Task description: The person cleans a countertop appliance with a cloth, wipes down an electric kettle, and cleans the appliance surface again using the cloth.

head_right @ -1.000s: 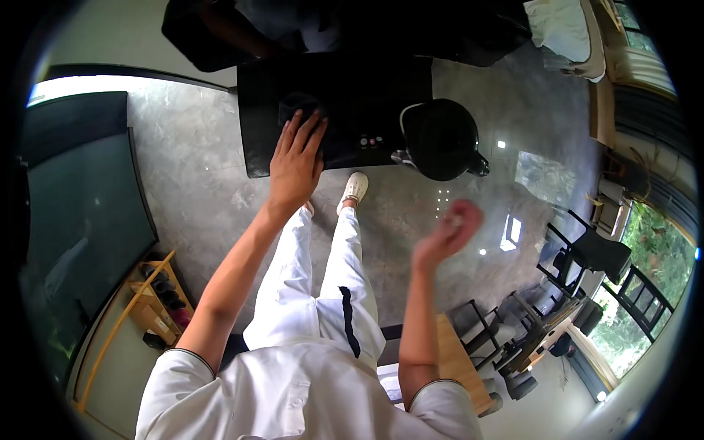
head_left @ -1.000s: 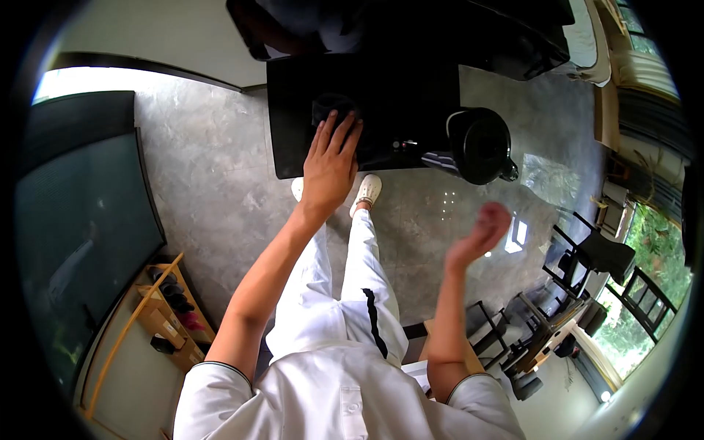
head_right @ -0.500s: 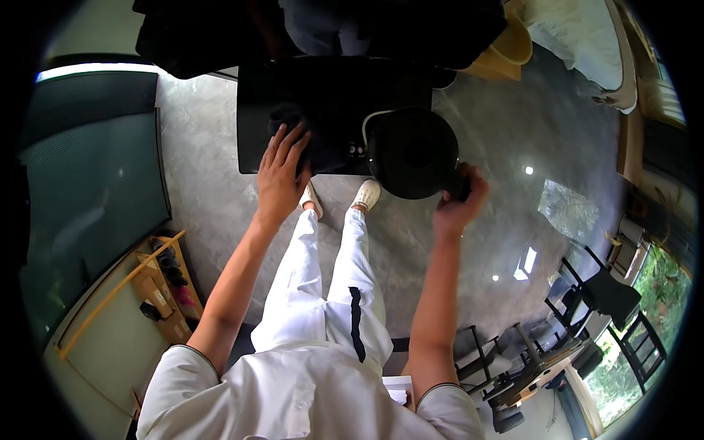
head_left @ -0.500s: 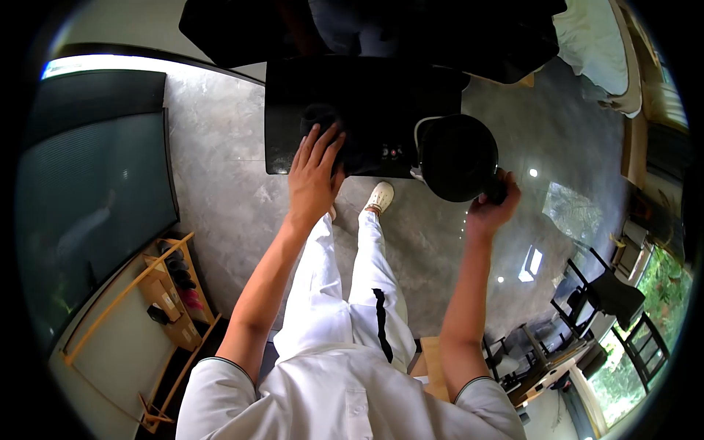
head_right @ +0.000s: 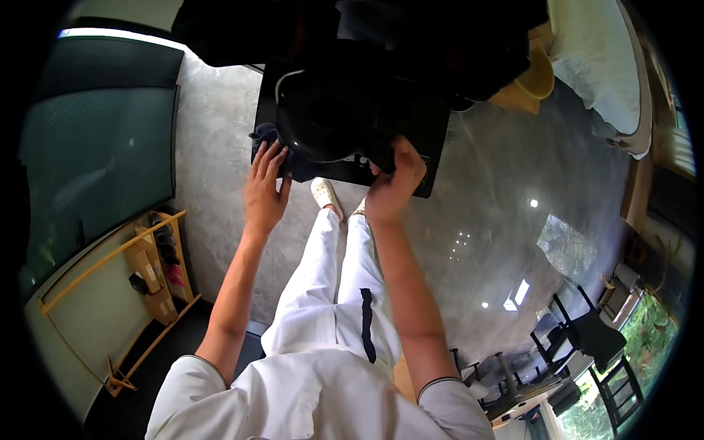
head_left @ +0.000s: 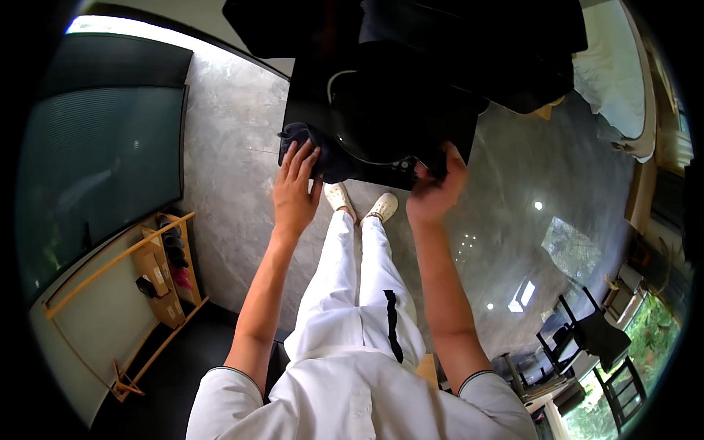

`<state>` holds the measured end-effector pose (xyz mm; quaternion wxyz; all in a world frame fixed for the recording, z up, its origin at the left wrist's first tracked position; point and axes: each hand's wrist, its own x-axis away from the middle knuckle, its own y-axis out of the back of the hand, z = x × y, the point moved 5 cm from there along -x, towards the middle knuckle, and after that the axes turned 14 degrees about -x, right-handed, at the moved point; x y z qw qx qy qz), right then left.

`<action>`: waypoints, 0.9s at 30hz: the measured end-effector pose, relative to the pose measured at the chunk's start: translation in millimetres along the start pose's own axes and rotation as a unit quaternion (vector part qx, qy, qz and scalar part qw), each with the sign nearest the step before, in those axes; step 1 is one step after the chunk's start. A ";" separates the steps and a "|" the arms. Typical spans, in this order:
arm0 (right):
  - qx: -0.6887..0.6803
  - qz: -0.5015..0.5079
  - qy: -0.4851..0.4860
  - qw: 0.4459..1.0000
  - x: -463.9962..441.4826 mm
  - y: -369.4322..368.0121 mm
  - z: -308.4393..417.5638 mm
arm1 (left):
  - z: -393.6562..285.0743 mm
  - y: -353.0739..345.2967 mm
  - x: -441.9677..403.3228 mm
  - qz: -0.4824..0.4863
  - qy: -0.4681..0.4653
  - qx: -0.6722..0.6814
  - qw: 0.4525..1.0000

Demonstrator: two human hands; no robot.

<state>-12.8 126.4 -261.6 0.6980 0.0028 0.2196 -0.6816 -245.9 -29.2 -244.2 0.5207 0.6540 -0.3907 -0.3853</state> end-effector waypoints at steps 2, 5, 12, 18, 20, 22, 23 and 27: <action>-0.031 0.010 -0.052 0.998 -5.4 -17.6 -10.1 | 0.0 -1.0 0.7 0.009 0.013 0.028 0.999; -0.127 0.002 -0.122 0.984 -28.1 -55.0 -3.9 | 2.5 -1.3 0.9 0.008 0.005 0.026 1.000; -0.100 -0.035 -0.036 0.994 -44.8 -90.5 -47.2 | 10.9 -4.1 1.9 0.020 0.014 0.066 0.998; -0.232 -0.011 -0.168 0.958 -76.6 -114.1 -35.6 | 15.8 -4.6 2.2 0.025 -0.017 0.069 0.997; -0.198 -0.008 -0.177 0.964 -75.1 -121.9 -26.4 | 14.7 -6.0 0.9 0.023 -0.020 0.085 0.996; -0.166 -0.005 -0.188 0.968 -69.1 -128.7 -21.1 | 14.6 -4.1 0.3 0.021 -0.022 0.079 0.996; -0.149 -0.041 -0.192 0.969 -65.6 -127.5 -19.7 | 15.1 -3.5 0.2 0.022 -0.023 0.081 0.996; -0.186 -0.067 -0.195 0.961 -58.9 -114.7 -17.2 | 17.3 -2.7 -3.8 0.030 -0.037 0.091 0.995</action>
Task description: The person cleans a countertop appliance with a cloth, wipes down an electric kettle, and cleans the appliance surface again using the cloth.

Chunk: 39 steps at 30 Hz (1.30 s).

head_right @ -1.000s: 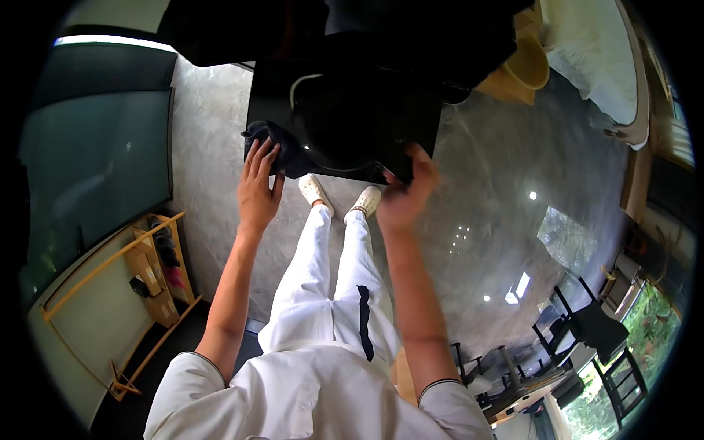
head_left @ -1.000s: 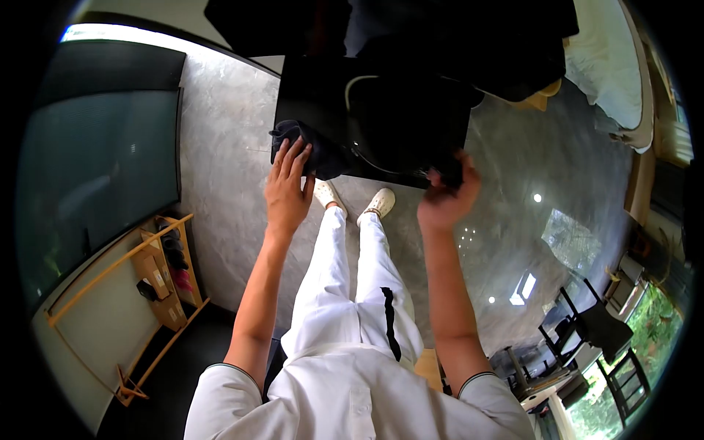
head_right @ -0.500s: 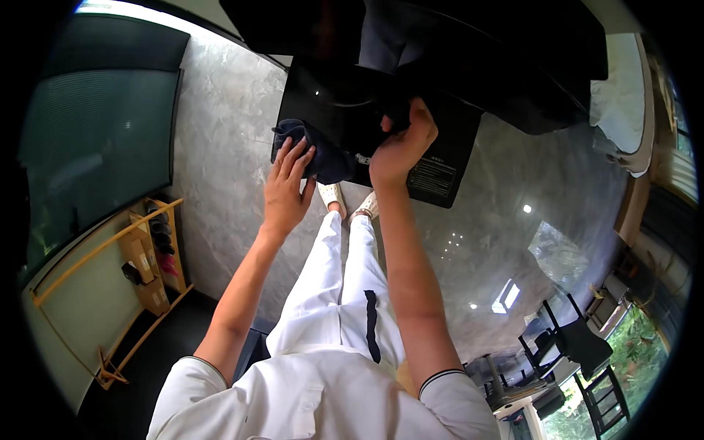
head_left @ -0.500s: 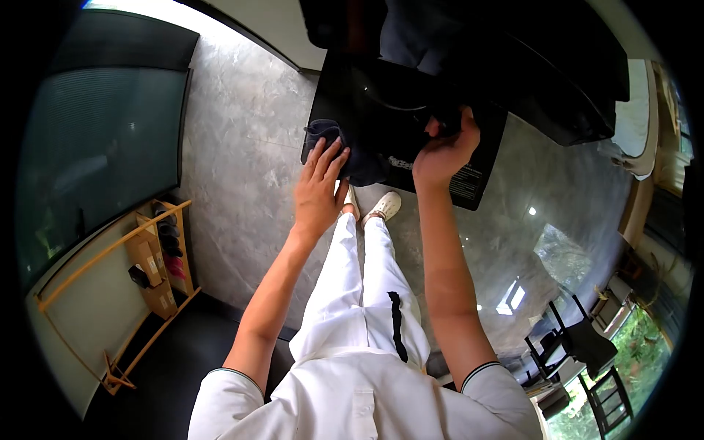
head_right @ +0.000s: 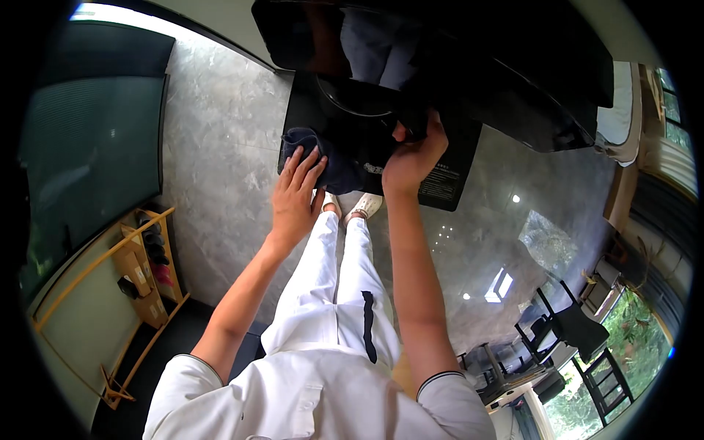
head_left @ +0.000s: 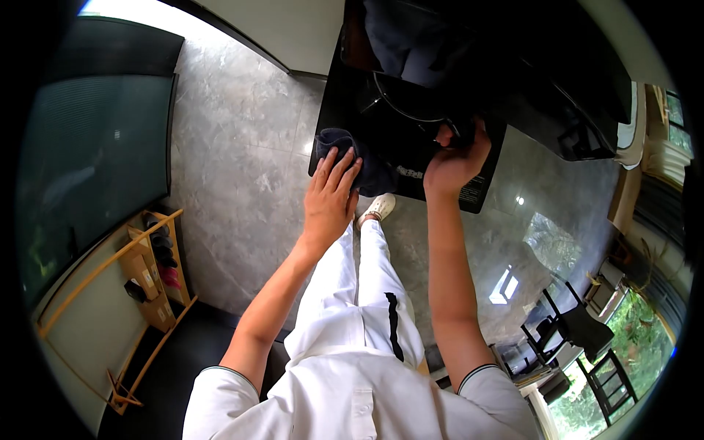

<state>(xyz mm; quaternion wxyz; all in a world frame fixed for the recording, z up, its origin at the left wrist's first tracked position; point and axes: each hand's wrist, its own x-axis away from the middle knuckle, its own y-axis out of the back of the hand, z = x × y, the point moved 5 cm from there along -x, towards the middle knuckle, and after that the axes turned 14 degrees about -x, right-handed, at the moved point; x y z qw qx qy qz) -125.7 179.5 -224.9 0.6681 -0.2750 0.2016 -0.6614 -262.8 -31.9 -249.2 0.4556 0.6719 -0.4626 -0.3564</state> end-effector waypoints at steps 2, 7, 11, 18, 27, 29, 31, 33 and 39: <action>0.017 -0.001 0.004 1.000 4.0 -1.4 0.6 | 1.0 -0.4 0.2 0.001 -0.010 0.002 1.000; 0.010 -0.029 0.000 1.000 16.8 -4.6 7.5 | 2.3 -0.8 -1.6 0.012 -0.012 0.014 1.000; 0.061 0.023 -0.004 0.998 23.7 -2.6 9.8 | -0.2 -1.6 0.1 0.013 -0.013 0.017 1.000; 0.071 -0.021 0.000 0.997 15.5 5.8 10.9 | -0.9 -2.5 -2.7 0.009 -0.015 0.026 0.999; 0.165 0.064 -0.049 0.983 -7.7 -1.3 23.8 | -33.2 -12.7 -4.9 0.027 -0.040 0.035 0.998; 0.111 0.106 -0.102 0.983 -11.8 -0.2 24.5 | -43.9 -17.0 -6.0 0.029 -0.041 0.037 0.998; 0.164 0.091 -0.079 0.979 -18.3 6.7 19.4 | -51.0 -23.3 -9.0 0.026 -0.039 0.036 0.998; 0.214 0.078 -0.061 0.972 -21.6 10.7 17.9 | -58.0 -29.6 -8.9 0.021 -0.040 0.034 0.998; 0.244 0.172 -0.029 0.954 -26.9 -4.6 21.9 | -80.2 -33.7 -12.7 -0.003 -0.012 0.032 0.999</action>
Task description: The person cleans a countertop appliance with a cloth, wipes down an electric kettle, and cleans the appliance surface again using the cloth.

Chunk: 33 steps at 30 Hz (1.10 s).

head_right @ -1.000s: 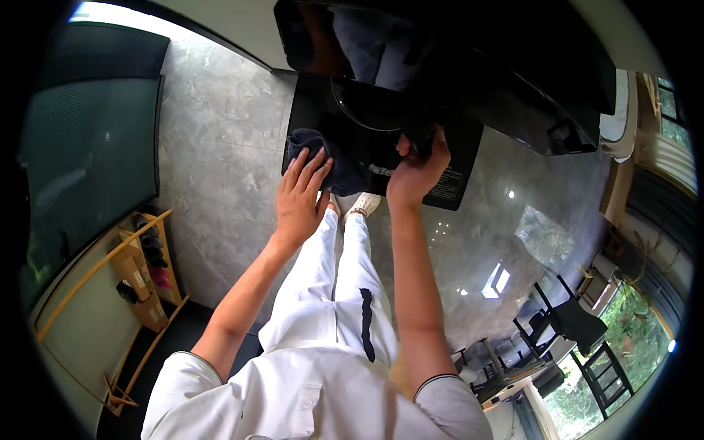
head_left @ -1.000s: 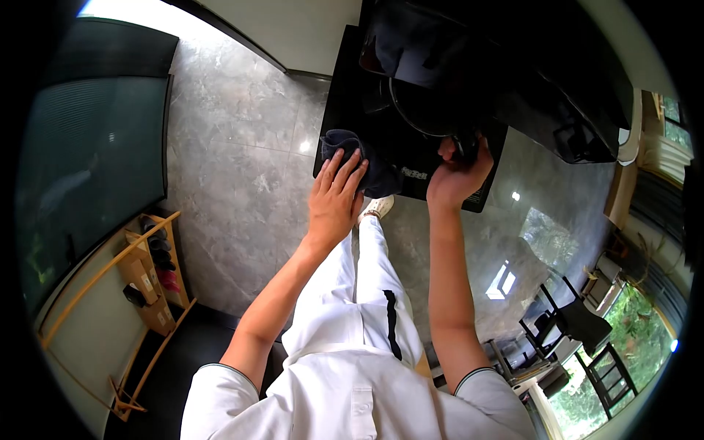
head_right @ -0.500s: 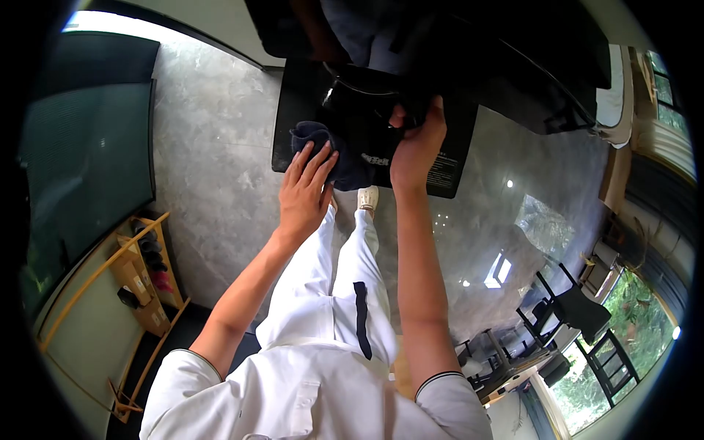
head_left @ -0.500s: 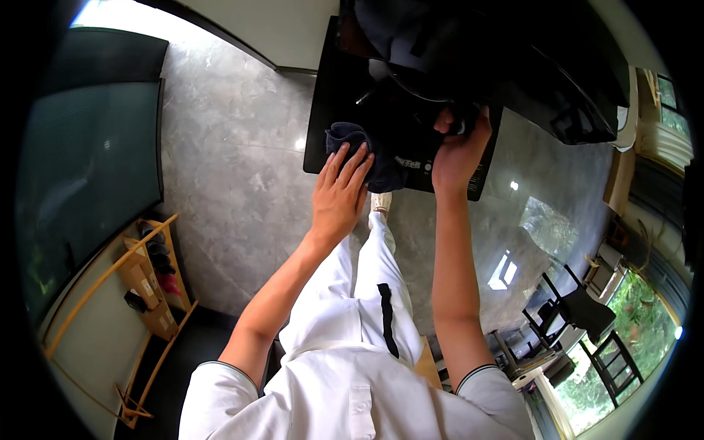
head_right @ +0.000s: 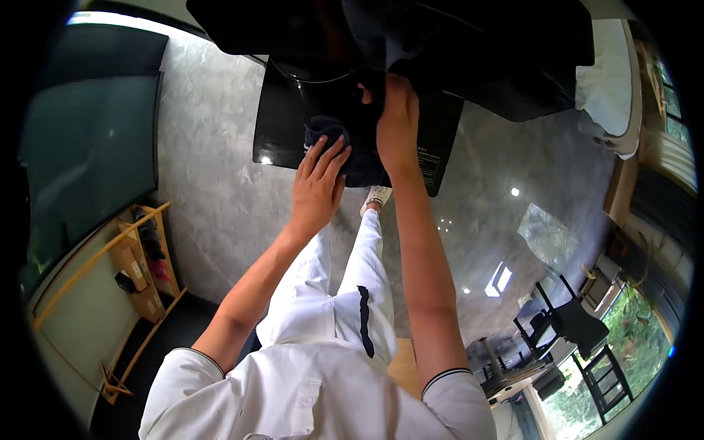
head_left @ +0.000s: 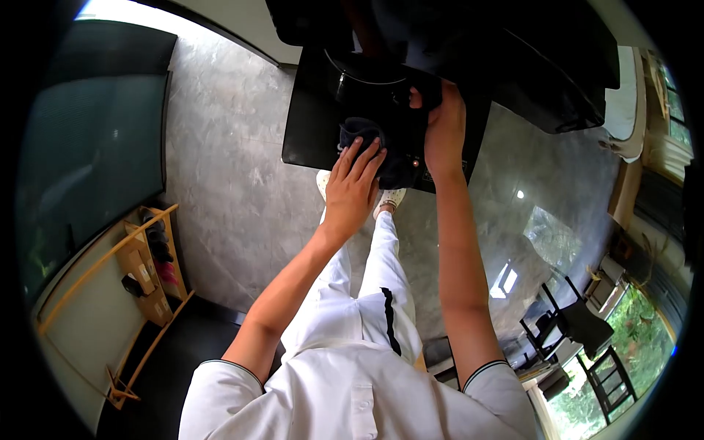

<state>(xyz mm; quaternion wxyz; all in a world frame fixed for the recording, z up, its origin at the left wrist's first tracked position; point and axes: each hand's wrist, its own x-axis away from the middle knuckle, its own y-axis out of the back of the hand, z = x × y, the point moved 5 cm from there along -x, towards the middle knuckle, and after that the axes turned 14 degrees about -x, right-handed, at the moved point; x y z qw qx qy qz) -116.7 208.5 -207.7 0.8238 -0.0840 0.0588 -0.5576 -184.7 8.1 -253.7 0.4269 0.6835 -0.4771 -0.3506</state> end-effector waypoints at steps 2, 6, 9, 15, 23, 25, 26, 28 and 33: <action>-0.058 -0.021 -0.048 0.997 -2.5 6.7 -2.3 | -2.2 -0.8 -0.3 -0.005 0.009 0.002 1.000; -0.110 0.022 -0.082 0.990 1.9 8.4 -1.3 | -3.9 -1.2 3.5 -0.023 0.024 0.015 0.999; -0.097 0.075 -0.077 0.990 7.4 -1.3 5.7 | -4.3 -5.4 6.3 -0.031 0.040 0.014 0.999; -0.084 0.113 -0.092 0.986 8.3 0.9 4.8 | -12.0 -6.2 11.1 -0.023 0.064 0.018 0.997; -0.093 0.081 -0.070 0.990 17.7 -7.9 -2.1 | -24.0 -16.2 7.7 -0.030 0.045 0.020 0.998; -0.069 0.089 -0.067 0.991 16.0 -10.3 2.1 | -25.6 -21.3 3.3 -0.032 0.027 0.015 0.999; -0.046 0.095 -0.071 0.992 16.5 -11.2 5.0 | -27.9 -21.6 2.0 -0.041 0.025 0.015 0.999; -0.046 0.129 -0.088 0.987 25.0 -12.6 5.3 | -32.1 -20.2 -3.1 -0.030 0.021 0.005 0.999; -0.091 0.074 -0.088 0.989 24.3 -8.4 0.6 | -43.8 -30.0 -14.4 -0.056 0.008 -0.003 0.998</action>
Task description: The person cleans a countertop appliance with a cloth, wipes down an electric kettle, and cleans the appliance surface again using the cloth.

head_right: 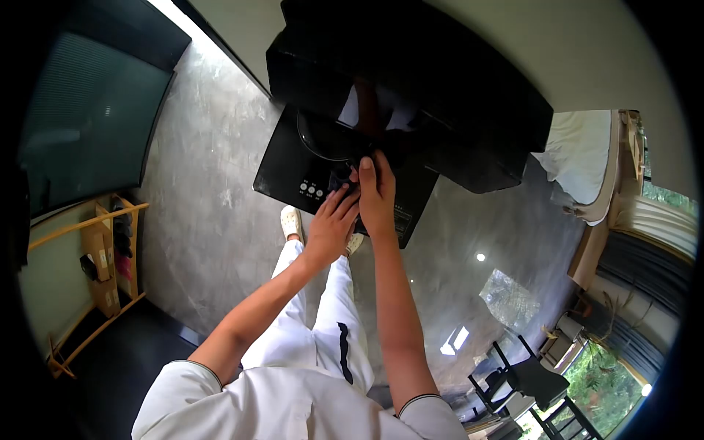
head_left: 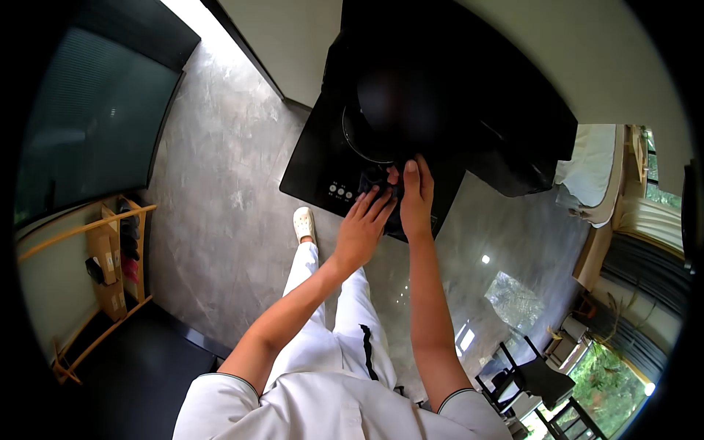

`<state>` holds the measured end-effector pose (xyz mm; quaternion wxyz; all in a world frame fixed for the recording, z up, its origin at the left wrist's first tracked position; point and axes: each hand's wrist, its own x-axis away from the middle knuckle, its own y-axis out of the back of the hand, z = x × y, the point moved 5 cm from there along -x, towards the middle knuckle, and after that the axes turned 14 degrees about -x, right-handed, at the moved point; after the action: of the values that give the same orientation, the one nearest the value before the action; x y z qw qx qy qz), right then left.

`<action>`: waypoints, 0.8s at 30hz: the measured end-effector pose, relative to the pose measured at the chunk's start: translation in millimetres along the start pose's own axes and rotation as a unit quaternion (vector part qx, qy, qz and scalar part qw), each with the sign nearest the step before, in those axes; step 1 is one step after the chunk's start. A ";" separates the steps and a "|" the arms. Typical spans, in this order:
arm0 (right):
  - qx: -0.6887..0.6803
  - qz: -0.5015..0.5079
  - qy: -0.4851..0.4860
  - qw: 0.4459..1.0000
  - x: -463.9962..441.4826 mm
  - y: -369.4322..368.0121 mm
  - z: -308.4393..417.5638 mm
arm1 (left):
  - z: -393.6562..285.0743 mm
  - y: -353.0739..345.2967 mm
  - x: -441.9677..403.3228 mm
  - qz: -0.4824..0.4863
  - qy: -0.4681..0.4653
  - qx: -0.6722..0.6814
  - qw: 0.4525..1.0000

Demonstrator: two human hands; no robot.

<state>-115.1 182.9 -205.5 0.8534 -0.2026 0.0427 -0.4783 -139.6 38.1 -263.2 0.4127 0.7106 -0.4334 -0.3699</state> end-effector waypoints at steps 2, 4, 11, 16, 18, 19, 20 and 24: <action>-0.006 0.026 -0.010 1.000 -3.0 -6.4 0.5 | -5.1 -3.5 -2.8 -0.019 -0.001 -0.010 1.000; 0.013 0.050 -0.039 0.998 1.3 -19.5 3.6 | -9.0 -13.2 -3.5 -0.023 -0.008 0.006 1.000; -0.003 -0.070 -0.062 0.996 -7.0 -9.9 18.2 | -18.2 -16.6 -9.8 -0.034 0.003 0.024 0.999; 0.030 0.011 -0.050 0.998 -3.9 -4.0 5.8 | -20.7 -17.5 -7.3 -0.038 0.010 0.025 0.999; 0.068 0.002 -0.026 0.997 -5.9 -14.9 12.7 | -22.6 -20.1 -5.9 -0.038 0.016 0.026 0.999; 0.104 -0.007 0.003 0.995 -8.6 -19.0 17.9 | -22.6 -20.2 -6.1 -0.039 0.018 0.033 0.999; 0.104 -0.006 0.002 0.995 -12.3 -18.4 16.1 | -22.1 -20.1 -5.8 -0.039 0.020 0.040 0.998; 0.106 -0.029 -0.005 0.994 -26.1 3.3 15.2 | -24.2 -13.9 -9.2 -0.037 0.019 0.031 0.999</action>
<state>-122.5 210.8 -196.1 0.8563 -0.1141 -0.0183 -0.5034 -117.1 56.9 -265.0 0.3849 0.7456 -0.4098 -0.3577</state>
